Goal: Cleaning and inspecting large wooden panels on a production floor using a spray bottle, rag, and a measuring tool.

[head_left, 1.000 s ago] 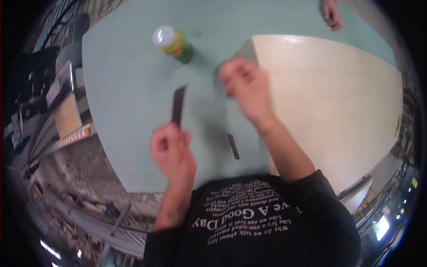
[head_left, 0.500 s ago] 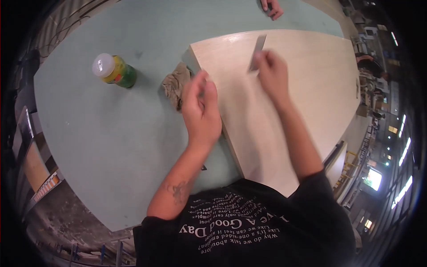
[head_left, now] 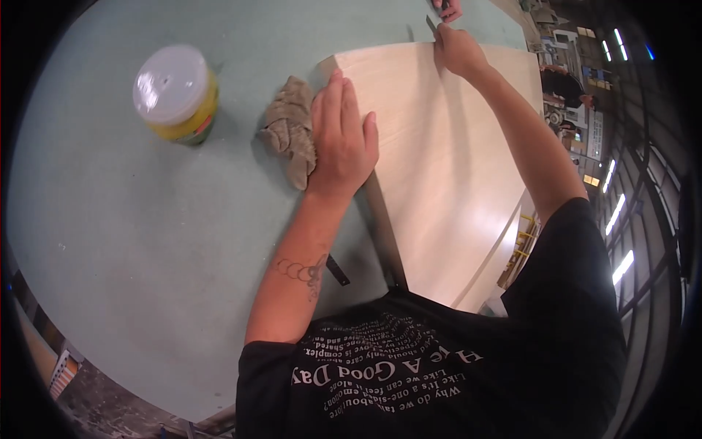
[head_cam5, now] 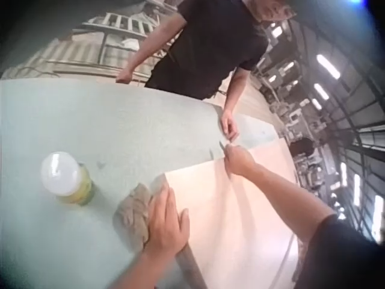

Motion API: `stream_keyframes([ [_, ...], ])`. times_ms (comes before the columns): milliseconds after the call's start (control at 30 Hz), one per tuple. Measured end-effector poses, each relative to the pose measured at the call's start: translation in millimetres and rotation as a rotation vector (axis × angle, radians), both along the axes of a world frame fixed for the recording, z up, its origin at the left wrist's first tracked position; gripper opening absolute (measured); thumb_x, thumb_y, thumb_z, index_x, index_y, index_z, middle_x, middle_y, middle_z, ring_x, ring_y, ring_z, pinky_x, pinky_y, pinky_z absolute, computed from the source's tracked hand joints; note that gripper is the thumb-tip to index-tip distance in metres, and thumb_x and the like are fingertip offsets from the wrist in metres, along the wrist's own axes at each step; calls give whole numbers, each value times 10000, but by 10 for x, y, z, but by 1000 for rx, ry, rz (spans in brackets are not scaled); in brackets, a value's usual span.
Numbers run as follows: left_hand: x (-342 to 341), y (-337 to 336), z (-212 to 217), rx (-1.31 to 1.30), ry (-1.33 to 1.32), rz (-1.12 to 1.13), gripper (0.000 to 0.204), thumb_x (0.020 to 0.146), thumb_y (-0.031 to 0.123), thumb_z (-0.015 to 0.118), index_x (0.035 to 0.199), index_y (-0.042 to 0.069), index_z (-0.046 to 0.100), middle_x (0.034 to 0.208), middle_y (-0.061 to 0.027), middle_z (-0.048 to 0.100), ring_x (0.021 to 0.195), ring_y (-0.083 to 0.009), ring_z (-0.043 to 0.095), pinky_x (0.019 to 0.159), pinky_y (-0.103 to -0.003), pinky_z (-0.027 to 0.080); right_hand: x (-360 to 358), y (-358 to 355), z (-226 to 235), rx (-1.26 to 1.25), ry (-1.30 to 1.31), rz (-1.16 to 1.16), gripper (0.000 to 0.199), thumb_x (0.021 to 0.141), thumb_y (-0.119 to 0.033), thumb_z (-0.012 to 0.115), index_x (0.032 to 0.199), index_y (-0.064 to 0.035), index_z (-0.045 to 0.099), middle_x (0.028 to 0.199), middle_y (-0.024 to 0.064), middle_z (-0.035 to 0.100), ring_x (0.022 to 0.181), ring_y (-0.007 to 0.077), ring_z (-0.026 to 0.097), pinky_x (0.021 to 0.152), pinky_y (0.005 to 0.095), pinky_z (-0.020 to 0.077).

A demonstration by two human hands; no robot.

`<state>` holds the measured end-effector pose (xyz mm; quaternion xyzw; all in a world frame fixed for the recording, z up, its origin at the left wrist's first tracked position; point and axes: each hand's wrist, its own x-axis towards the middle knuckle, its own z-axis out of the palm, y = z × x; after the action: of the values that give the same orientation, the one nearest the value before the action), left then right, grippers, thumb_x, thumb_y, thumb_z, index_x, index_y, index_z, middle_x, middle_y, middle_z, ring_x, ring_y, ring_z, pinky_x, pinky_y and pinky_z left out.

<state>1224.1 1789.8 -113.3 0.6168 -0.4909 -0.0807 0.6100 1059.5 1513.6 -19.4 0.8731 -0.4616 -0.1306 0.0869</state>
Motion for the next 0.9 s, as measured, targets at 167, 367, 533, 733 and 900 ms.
stream_keyframes([
  [167,-39,-38,2,-37,82,27,561,805,13,725,1312,-157,557,1408,-300,543,1156,-429,576,1012,-517,473,-21,55,57,5,37,40,207,997,-204,547,1002,-17,636,900,278,706,879,501,659,780,595,515],
  [367,-37,-77,-2,-71,146,23,551,777,-87,647,1300,-204,520,1404,-340,496,1178,-465,550,1042,-509,472,-4,136,36,9,11,10,221,1009,-209,533,1010,-3,616,911,295,696,908,522,644,801,594,490],
  [533,-35,-118,-40,-67,146,38,544,781,-60,680,1293,-183,546,1392,-313,518,1166,-441,562,1029,-503,479,29,6,6,-18,73,-74,253,1013,-243,525,1025,-16,635,943,275,714,921,504,660,814,585,507],
  [733,-57,-146,-32,-42,131,60,551,779,-30,718,1292,-166,568,1387,-279,536,1163,-413,567,1024,-495,487,-18,-80,24,-21,131,-37,277,1022,-290,506,1045,-57,653,997,245,735,944,474,676,838,584,520],
  [900,-146,-22,177,-69,124,76,552,783,-25,713,1296,-166,567,1386,-278,535,1168,-409,562,1031,-491,487,68,221,248,-47,147,-35,256,1026,-276,507,1076,-70,651,967,235,735,927,469,682,823,589,521],
])
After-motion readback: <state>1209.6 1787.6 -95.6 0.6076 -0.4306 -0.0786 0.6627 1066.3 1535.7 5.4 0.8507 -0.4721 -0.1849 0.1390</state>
